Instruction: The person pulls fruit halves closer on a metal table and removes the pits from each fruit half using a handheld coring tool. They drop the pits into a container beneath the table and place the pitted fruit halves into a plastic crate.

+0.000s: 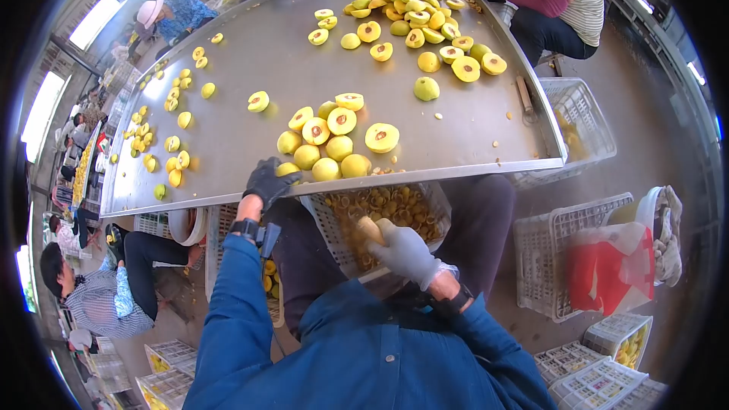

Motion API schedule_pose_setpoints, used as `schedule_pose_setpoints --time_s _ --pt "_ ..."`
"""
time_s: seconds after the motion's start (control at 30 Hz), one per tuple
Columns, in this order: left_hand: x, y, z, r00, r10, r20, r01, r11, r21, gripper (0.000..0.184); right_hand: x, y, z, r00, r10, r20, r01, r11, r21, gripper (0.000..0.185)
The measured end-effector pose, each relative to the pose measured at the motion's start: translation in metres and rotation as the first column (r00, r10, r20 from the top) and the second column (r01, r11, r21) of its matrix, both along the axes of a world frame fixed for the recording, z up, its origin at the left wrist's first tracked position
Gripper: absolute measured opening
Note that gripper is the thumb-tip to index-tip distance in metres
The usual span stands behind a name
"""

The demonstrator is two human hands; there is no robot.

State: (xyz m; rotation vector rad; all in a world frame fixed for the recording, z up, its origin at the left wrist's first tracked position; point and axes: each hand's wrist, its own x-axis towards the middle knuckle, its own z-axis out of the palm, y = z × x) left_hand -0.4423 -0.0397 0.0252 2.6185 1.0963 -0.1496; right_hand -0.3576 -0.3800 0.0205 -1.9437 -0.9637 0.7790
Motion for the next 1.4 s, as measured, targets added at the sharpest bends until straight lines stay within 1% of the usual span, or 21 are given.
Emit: schedule_pose_setpoints --time_s 0.13,0.23,0.33,0.37,0.4,0.43,0.53,0.63,0.73,0.83,0.87,0.93,0.97,1.0,1.03,1.07,1.13,1.23,1.3,1.33,1.4 --pt "0.027 0.003 -0.013 0.98 -0.087 -0.177 0.101 0.992 0.075 0.085 -0.004 0.001 -0.004 0.999 0.008 0.038 -0.008 1.0 -0.013 0.029" --pt "0.024 0.013 -0.016 0.988 -0.094 -0.126 0.1 0.994 0.036 0.08 -0.009 -0.001 -0.005 0.999 -0.015 0.05 0.016 1.0 -0.018 0.029" --pt "-0.002 0.045 -0.025 0.984 -0.107 0.139 0.105 0.994 0.024 0.066 -0.01 -0.006 -0.01 0.998 -0.025 0.051 0.026 1.0 -0.017 0.03" --pt "-0.016 0.044 -0.019 0.913 0.101 0.394 0.036 0.945 -0.326 0.05 -0.008 -0.008 -0.013 0.998 -0.044 0.037 0.044 0.999 0.003 0.03" --pt "-0.028 0.036 -0.008 0.771 0.332 0.543 0.098 0.782 -0.616 0.045 -0.009 -0.009 -0.015 0.998 -0.056 0.021 0.056 0.998 0.022 0.03" --pt "-0.041 0.03 0.0 0.585 0.583 0.565 0.236 0.544 -0.805 0.04 -0.009 -0.006 -0.01 0.999 -0.051 0.02 0.05 0.998 0.033 0.03" --pt "-0.051 -0.014 0.013 0.575 0.139 0.806 0.282 0.891 -0.354 0.043 -0.011 0.01 0.015 0.998 -0.031 0.063 0.022 0.989 0.146 0.027" --pt "-0.039 -0.083 0.043 0.342 0.576 0.742 0.408 0.62 -0.67 0.054 -0.021 0.03 0.046 0.972 -0.075 0.224 0.016 0.967 0.254 0.025" --pt "-0.027 -0.126 0.058 0.286 0.763 0.58 0.495 0.4 -0.771 0.061 -0.03 0.042 0.066 0.88 -0.17 0.444 0.006 0.938 0.346 0.023" --pt "-0.027 -0.139 0.053 0.418 0.641 0.644 0.464 0.459 -0.758 0.068 -0.028 0.044 0.074 0.811 -0.172 0.559 -0.015 0.949 0.314 0.025" --pt "-0.024 -0.148 0.054 0.413 0.622 0.665 0.459 0.489 -0.742 0.071 -0.026 0.043 0.077 0.804 -0.151 0.575 -0.026 0.957 0.287 0.026" --pt "-0.021 -0.151 0.052 0.382 0.682 0.624 0.514 0.404 -0.757 0.062 -0.025 0.039 0.07 0.747 -0.127 0.653 -0.059 0.965 0.255 0.019" --pt "-0.02 -0.152 0.052 0.368 0.71 0.601 0.541 0.362 -0.759 0.058 -0.023 0.037 0.054 0.692 -0.124 0.711 -0.081 0.966 0.247 0.025" --pt "-0.02 -0.161 0.061 0.383 0.479 0.79 0.432 0.663 -0.611 0.051 -0.022 0.036 0.044 0.634 -0.121 0.764 -0.102 0.966 0.237 0.038" --pt "-0.022 -0.176 0.078 0.433 0.195 0.88 0.321 0.879 -0.353 0.044 -0.022 0.035 0.042 0.64 -0.134 0.757 -0.102 0.961 0.256 0.039" --pt "-0.027 -0.187 0.086 0.51 -0.096 0.855 0.226 0.974 -0.025 0.039 -0.022 0.034 0.041 0.645 -0.147 0.75 -0.103 0.956 0.275 0.04" --pt "-0.098 -0.169 0.025 0.808 0.119 0.577 0.106 0.934 -0.341 0.031 -0.022 0.032 0.037 0.633 -0.123 0.765 -0.094 0.968 0.234 0.042" --pt "-0.1 -0.176 0.041 0.701 0.077 0.709 0.268 0.893 -0.362 0.031 -0.02 0.03 0.034 0.606 -0.043 0.794 -0.081 0.99 0.116 0.045" --pt "-0.106 -0.171 0.026 0.673 -0.139 0.726 0.301 0.948 -0.098 0.033 -0.021 0.03 0.032 0.633 -0.027 0.774 -0.103 0.988 0.119 0.048" --pt "-0.108 -0.169 0.021 0.657 -0.244 0.714 0.309 0.95 0.04 0.035 -0.022 0.03 0.046 0.75 -0.027 0.661 -0.096 0.984 0.149 0.034" --pt "-0.096 -0.164 0.02 0.596 -0.281 0.752 0.323 0.941 0.096 0.038 -0.023 0.029 0.076 0.921 -0.019 0.389 -0.066 0.977 0.205 0.02"
